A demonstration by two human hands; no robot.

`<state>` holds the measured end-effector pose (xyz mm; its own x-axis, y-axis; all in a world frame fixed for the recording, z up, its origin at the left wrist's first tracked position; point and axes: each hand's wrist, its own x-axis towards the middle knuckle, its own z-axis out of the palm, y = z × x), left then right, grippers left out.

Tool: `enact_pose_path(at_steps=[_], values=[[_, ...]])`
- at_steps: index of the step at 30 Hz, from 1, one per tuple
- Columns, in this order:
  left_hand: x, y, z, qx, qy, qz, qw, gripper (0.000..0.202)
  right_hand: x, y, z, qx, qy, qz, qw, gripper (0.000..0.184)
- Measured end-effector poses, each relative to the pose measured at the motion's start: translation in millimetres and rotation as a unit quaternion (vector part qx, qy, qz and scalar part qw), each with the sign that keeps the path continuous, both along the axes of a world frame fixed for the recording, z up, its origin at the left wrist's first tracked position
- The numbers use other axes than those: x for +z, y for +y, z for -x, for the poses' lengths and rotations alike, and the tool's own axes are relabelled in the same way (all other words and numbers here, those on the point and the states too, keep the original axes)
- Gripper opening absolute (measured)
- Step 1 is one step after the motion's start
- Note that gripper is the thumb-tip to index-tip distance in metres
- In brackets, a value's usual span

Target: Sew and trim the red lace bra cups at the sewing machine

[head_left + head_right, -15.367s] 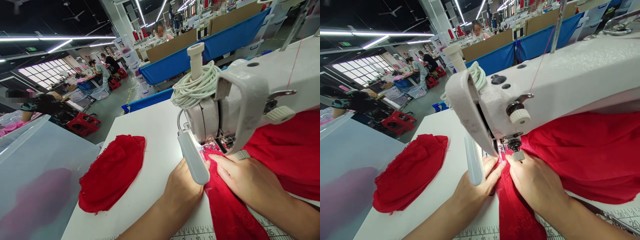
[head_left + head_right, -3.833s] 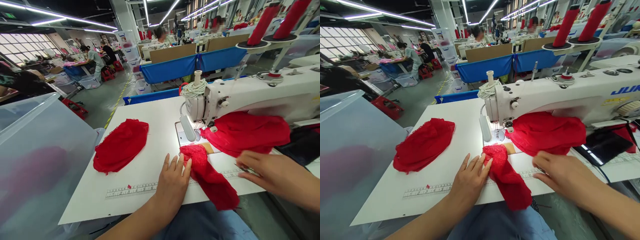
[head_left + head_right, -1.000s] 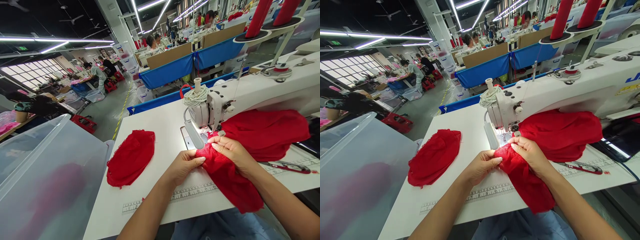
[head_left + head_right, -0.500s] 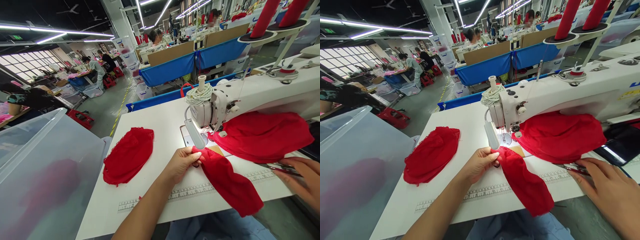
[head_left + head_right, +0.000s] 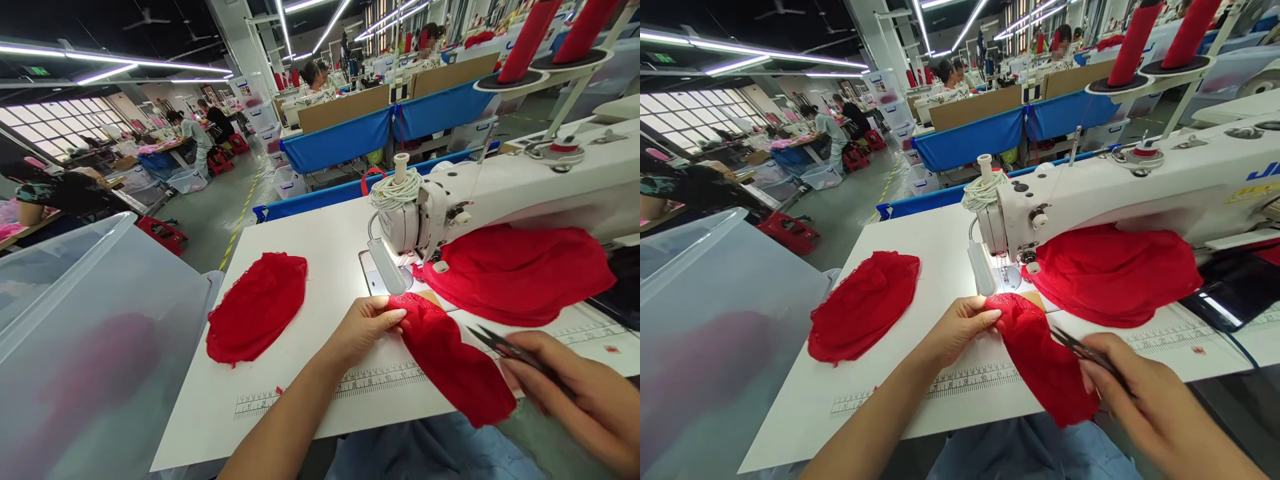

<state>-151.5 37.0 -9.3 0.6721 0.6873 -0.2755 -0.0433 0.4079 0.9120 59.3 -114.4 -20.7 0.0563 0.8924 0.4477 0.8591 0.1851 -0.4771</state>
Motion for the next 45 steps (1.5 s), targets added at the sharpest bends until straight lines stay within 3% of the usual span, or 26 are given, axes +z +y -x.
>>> enact_pose_path(at_steps=[2, 4, 9, 22, 28, 32, 34, 36, 38, 41, 43, 45], values=[[1.5, -0.6, 0.2, 0.0, 0.002, 0.002, 1.0, 0.036, 10.4, 16.8, 14.3, 0.045, -0.034, -0.054, 0.997, 0.025], [3.0, -0.7, 0.8, -0.003, 0.0, 0.006, 1.0, 0.037, 13.5, 33.5, 25.2, 0.035, -0.051, -0.078, 0.995, 0.028], [4.6, 0.3, 2.3, -0.008, -0.008, -0.001, 1.0, 0.036, 2.3, 56.5, 33.7, 0.027, -0.053, -0.108, 0.992, 0.028], [-1.0, 0.4, 4.5, -0.037, -0.023, -0.025, 0.999, 0.035, 1.9, 62.0, 36.5, 0.039, -0.041, -0.093, 0.994, 0.023], [3.9, -2.0, 4.8, -0.068, -0.02, -0.034, 0.997, 0.036, 2.6, 57.5, 33.0, 0.017, 0.098, -0.029, 0.995, 0.024], [12.4, -0.1, 11.7, -0.134, -0.038, -0.038, 0.99, 0.034, 6.7, 60.4, 27.5, 0.007, 0.28, 0.082, 0.956, 0.044], [16.9, 3.7, 16.6, -0.17, -0.029, -0.06, 0.983, 0.035, 4.7, 61.9, 25.5, 0.038, 0.371, 0.182, 0.91, 0.052], [19.3, 8.5, 20.0, -0.187, -0.011, -0.119, 0.975, 0.033, 0.2, 61.9, 27.1, 0.08, 0.434, 0.268, 0.856, 0.043], [17.8, 12.3, 20.3, -0.155, 0.03, -0.211, 0.965, 0.027, -4.9, 60.4, 33.9, 0.047, 0.489, 0.239, 0.838, 0.035], [9.9, 13.4, 16.2, -0.019, 0.103, -0.324, 0.94, 0.016, -8.5, 57.4, 53.7, -0.107, 0.513, 0.069, 0.849, 0.031], [5.5, 10.6, 13.4, 0.076, 0.145, -0.325, 0.932, 0.012, -8.1, 55.9, 69.4, -0.162, 0.446, 0.01, 0.88, 0.025], [4.7, 6.0, 12.1, 0.068, 0.154, -0.252, 0.953, 0.027, -8.3, 55.1, 83.4, -0.135, 0.345, -0.017, 0.929, 0.015]])
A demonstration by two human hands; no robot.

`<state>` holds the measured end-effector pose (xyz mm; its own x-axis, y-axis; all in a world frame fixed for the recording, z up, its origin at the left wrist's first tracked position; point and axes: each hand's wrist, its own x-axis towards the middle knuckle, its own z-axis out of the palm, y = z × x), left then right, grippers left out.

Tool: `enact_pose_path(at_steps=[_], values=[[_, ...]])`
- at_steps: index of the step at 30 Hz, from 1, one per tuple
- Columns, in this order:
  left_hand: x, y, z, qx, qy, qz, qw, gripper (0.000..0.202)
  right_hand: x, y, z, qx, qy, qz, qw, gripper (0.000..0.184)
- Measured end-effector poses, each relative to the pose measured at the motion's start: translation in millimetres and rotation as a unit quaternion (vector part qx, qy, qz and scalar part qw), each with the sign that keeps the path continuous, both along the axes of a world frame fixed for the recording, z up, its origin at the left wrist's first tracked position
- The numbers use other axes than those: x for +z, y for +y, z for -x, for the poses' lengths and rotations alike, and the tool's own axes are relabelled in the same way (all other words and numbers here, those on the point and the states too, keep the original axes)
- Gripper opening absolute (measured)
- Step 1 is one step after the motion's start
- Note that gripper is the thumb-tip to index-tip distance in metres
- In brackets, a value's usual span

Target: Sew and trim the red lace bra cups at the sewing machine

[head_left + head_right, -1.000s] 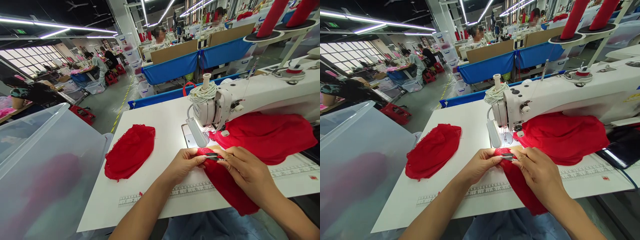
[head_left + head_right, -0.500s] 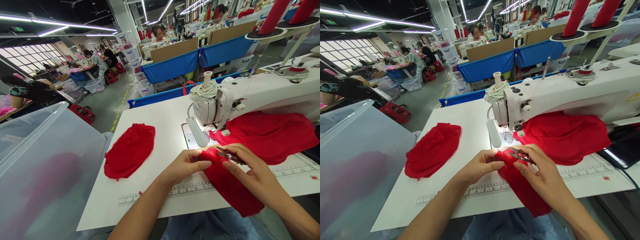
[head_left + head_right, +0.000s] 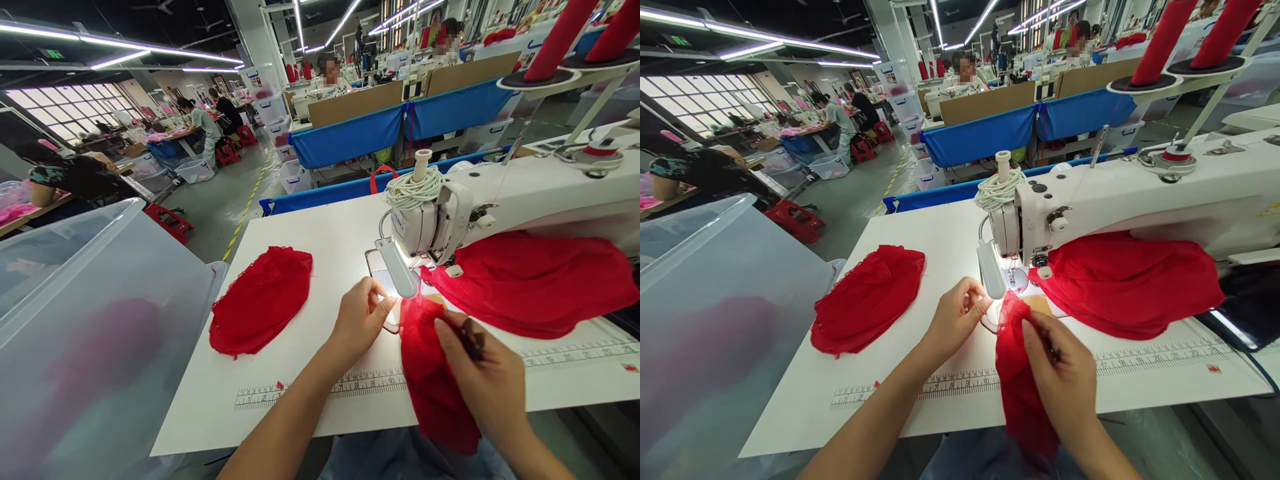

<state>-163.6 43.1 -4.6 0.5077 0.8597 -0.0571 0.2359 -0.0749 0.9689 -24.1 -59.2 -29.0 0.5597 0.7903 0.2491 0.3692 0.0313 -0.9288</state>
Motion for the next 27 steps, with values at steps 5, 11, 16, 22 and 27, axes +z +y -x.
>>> enact_pose_path(at_steps=[5, 11, 16, 22, 27], values=[[2.1, -9.9, -1.3, -0.206, -0.077, 0.249, 0.943, 0.042, -11.2, -1.4, 16.3, 0.178, -0.243, -0.118, 0.946, 0.033], [-12.6, -2.7, -5.4, -0.065, -0.07, 0.162, 0.982, 0.037, -13.6, -6.8, 2.3, 0.212, -0.253, -0.143, 0.933, 0.035], [-9.0, 0.9, -5.1, -0.077, -0.149, 0.262, 0.95, 0.05, -8.7, 4.1, -22.8, 0.006, -0.033, 0.052, 0.998, 0.028], [-3.3, 0.1, -2.4, -0.097, -0.231, 0.385, 0.888, 0.044, 0.3, 15.5, -25.3, 0.174, 0.235, 0.166, 0.942, 0.053], [-6.6, 4.8, 0.6, -0.077, -0.226, 0.349, 0.906, 0.041, 11.1, 12.9, -15.1, 0.165, 0.391, 0.19, 0.885, 0.049]])
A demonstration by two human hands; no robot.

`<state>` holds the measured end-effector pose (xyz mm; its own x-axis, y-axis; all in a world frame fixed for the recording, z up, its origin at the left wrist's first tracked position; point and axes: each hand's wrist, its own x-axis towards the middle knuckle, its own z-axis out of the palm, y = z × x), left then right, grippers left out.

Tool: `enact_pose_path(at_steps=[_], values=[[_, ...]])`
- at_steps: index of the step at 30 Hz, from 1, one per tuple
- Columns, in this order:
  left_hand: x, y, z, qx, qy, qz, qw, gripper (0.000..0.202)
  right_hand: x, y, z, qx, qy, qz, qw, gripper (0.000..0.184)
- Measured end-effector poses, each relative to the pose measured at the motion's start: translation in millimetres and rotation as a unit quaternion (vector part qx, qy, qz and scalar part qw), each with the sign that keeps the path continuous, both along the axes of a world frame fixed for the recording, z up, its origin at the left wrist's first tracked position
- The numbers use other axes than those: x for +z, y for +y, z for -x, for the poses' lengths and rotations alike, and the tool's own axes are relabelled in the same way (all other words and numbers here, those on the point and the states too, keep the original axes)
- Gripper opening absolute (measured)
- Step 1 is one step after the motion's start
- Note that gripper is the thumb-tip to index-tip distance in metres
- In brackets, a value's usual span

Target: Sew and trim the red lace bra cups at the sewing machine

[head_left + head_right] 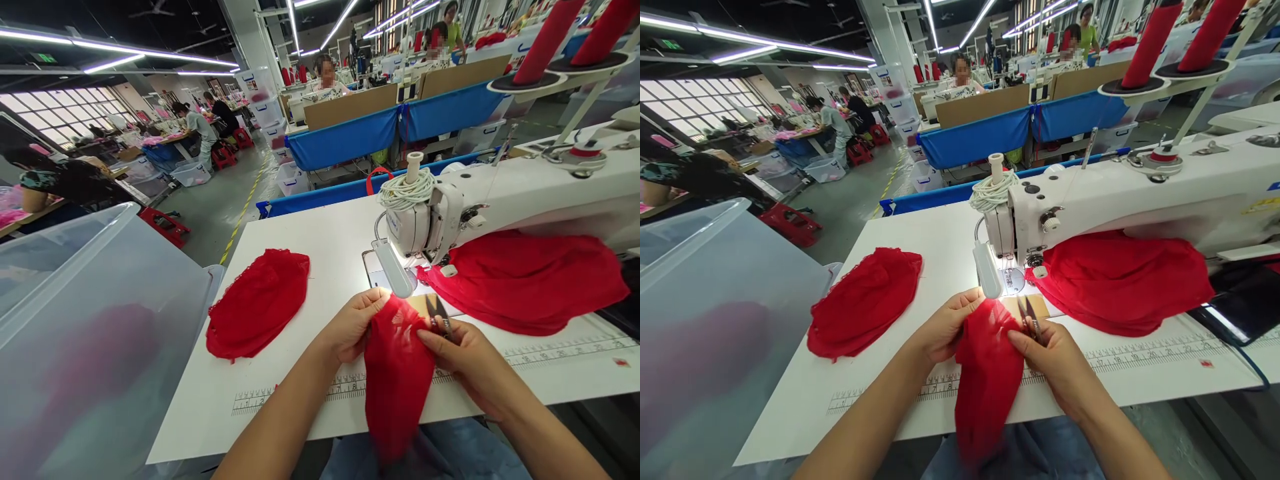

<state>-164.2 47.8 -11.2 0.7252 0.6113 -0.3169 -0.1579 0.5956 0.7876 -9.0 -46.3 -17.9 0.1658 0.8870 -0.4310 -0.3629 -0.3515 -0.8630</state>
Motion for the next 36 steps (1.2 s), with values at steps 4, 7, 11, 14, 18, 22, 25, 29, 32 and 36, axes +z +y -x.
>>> enact_pose_path(at_steps=[4, 7, 11, 14, 18, 22, 25, 29, 32, 36], values=[[2.1, 5.4, 1.8, 0.035, 0.036, -0.075, 0.996, 0.044, 0.3, -1.2, -0.1, -0.146, 0.023, -0.006, 0.989, 0.051], [2.7, 8.5, 2.9, 0.023, 0.041, -0.085, 0.995, 0.043, -2.5, -3.6, -1.9, -0.169, 0.03, -0.023, 0.985, 0.049], [-2.3, 11.0, 3.3, 0.04, 0.034, -0.077, 0.996, 0.04, -9.1, -7.3, -4.0, -0.164, 0.017, -0.042, 0.985, 0.041], [-5.2, 10.4, 2.0, 0.055, 0.028, -0.059, 0.996, 0.043, -17.2, -9.9, -6.8, -0.169, -0.008, -0.045, 0.984, 0.041], [-2.9, 7.5, 0.8, 0.061, 0.029, -0.054, 0.996, 0.044, -24.3, -14.2, -13.3, -0.196, -0.137, -0.052, 0.97, 0.037], [2.2, 10.3, 5.1, 0.043, 0.032, -0.063, 0.997, 0.039, -23.2, -18.1, -17.5, -0.156, -0.223, -0.06, 0.96, 0.038], [3.6, 16.1, 10.1, 0.046, 0.014, -0.043, 0.998, 0.04, -21.5, -18.8, -16.5, -0.149, -0.176, -0.055, 0.971, 0.041], [-1.3, 20.6, 11.8, 0.066, 0.046, -0.078, 0.994, 0.048, -17.2, -20.5, -17.0, -0.094, -0.234, -0.047, 0.967, 0.04], [-5.5, 20.8, 8.6, 0.102, 0.133, -0.191, 0.967, 0.042, -18.3, -28.8, -27.7, -0.055, -0.415, -0.057, 0.906, 0.036], [-7.3, 20.3, 5.0, 0.096, 0.196, -0.25, 0.943, 0.066, -33.5, -50.2, -57.8, -0.034, -0.67, -0.067, 0.738, 0.038]])
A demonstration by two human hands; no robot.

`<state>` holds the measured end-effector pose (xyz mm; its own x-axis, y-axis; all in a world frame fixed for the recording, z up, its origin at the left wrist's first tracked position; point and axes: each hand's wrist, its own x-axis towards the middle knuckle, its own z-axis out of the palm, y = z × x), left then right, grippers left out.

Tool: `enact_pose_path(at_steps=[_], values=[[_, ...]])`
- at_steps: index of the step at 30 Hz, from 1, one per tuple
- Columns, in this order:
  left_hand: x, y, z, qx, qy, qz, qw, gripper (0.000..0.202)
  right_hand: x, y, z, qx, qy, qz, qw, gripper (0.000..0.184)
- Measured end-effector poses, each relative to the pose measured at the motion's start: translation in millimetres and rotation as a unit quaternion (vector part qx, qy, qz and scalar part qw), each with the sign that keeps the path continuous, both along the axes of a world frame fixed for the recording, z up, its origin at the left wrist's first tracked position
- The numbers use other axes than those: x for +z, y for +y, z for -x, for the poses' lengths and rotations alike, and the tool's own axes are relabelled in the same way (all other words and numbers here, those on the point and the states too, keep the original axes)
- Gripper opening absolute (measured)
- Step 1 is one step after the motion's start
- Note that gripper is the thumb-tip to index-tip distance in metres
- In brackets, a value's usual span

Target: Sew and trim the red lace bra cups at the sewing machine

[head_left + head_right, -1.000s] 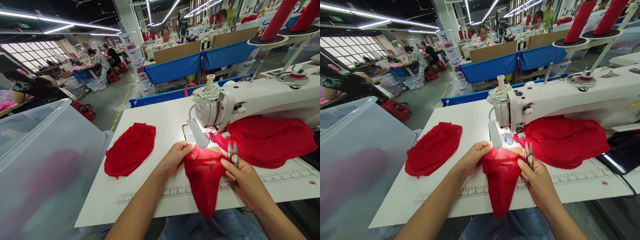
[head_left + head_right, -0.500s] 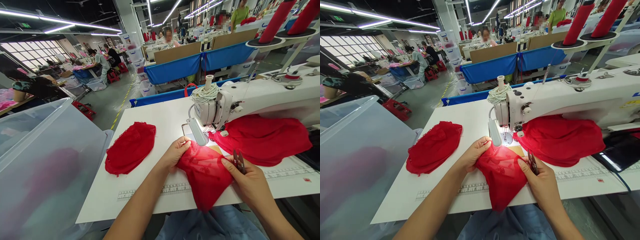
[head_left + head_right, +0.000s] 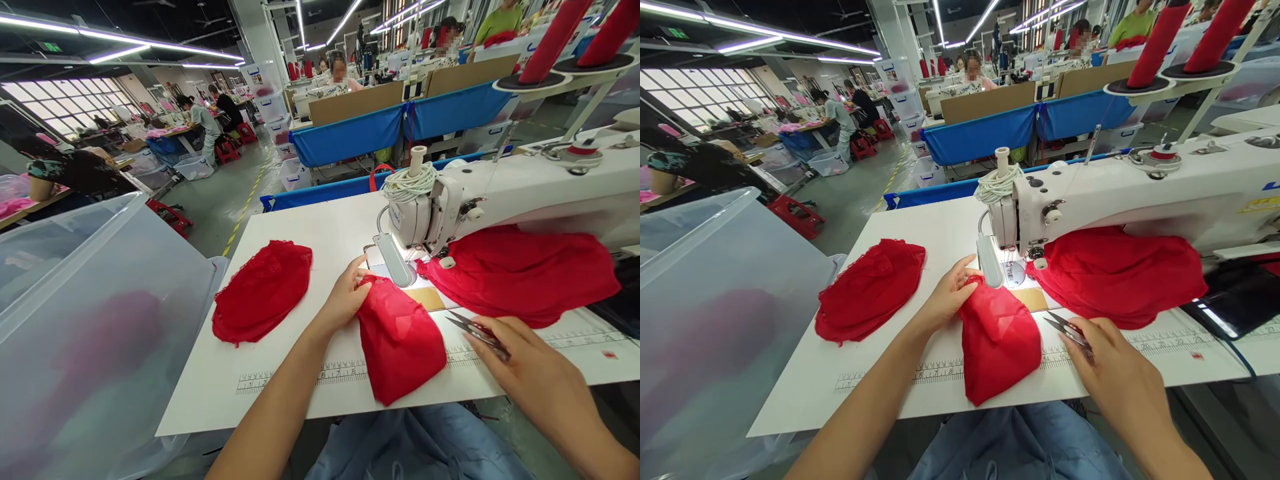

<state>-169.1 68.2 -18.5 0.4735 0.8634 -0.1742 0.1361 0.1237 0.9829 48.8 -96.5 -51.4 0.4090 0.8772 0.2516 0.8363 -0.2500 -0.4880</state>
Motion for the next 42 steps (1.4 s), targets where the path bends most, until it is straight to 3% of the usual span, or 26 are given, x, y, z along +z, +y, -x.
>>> enact_pose_path(at_steps=[4, 8, 11, 14, 17, 20, 22, 26, 32, 35, 37, 39, 42], values=[[-3.7, -2.4, -0.9, 0.017, 0.097, -0.07, 0.993, 0.076, -10.6, -18.4, -23.7, 0.012, -0.155, -0.021, 0.988, 0.042], [-7.1, -6.0, 0.2, 0.078, 0.251, -0.184, 0.947, 0.05, -3.2, -23.2, -17.6, -0.018, -0.207, -0.087, 0.974, 0.037], [-5.4, -7.0, 1.3, 0.067, 0.289, -0.209, 0.932, 0.008, 3.0, -16.4, 0.9, 0.012, -0.108, -0.182, 0.977, 0.022], [1.0, -9.5, 1.9, 0.012, 0.25, -0.224, 0.942, 0.02, 4.4, 2.3, 19.4, 0.098, 0.057, -0.188, 0.976, 0.019], [13.2, -16.8, 4.1, -0.043, 0.201, -0.221, 0.953, 0.022, 5.2, 29.7, 32.5, 0.101, 0.168, -0.132, 0.972, 0.028], [30.5, -27.0, 10.2, -0.096, 0.126, -0.173, 0.972, 0.021, 10.3, 53.1, 42.6, 0.118, 0.282, -0.092, 0.948, 0.049], [42.8, -32.2, 15.6, -0.141, 0.073, -0.125, 0.979, 0.022, 16.3, 60.8, 49.4, 0.163, 0.361, -0.056, 0.916, 0.058], [61.1, -33.3, 25.6, -0.172, -0.031, 0.018, 0.985, 0.024, 25.7, 58.0, 60.7, 0.291, 0.473, 0.018, 0.831, 0.043], [62.3, -29.9, 30.6, -0.131, -0.119, 0.228, 0.957, 0.031, 27.8, 38.0, 70.4, 0.336, 0.547, -0.029, 0.766, 0.064], [56.7, -28.6, 27.8, -0.136, -0.13, 0.258, 0.948, 0.035, 31.5, 25.1, 77.8, 0.331, 0.599, 0.0, 0.729, 0.048], [52.2, -22.4, 24.1, -0.164, -0.102, 0.226, 0.955, 0.034, 30.5, 18.8, 81.2, 0.274, 0.627, 0.022, 0.729, 0.036], [45.9, -10.9, 18.5, -0.189, -0.013, 0.117, 0.975, 0.028, 25.1, 17.4, 81.1, 0.209, 0.625, 0.027, 0.752, 0.034], [32.7, 11.5, 6.6, -0.163, 0.147, -0.104, 0.97, 0.027, 14.4, 24.5, 75.3, 0.135, 0.521, 0.015, 0.843, 0.04]])
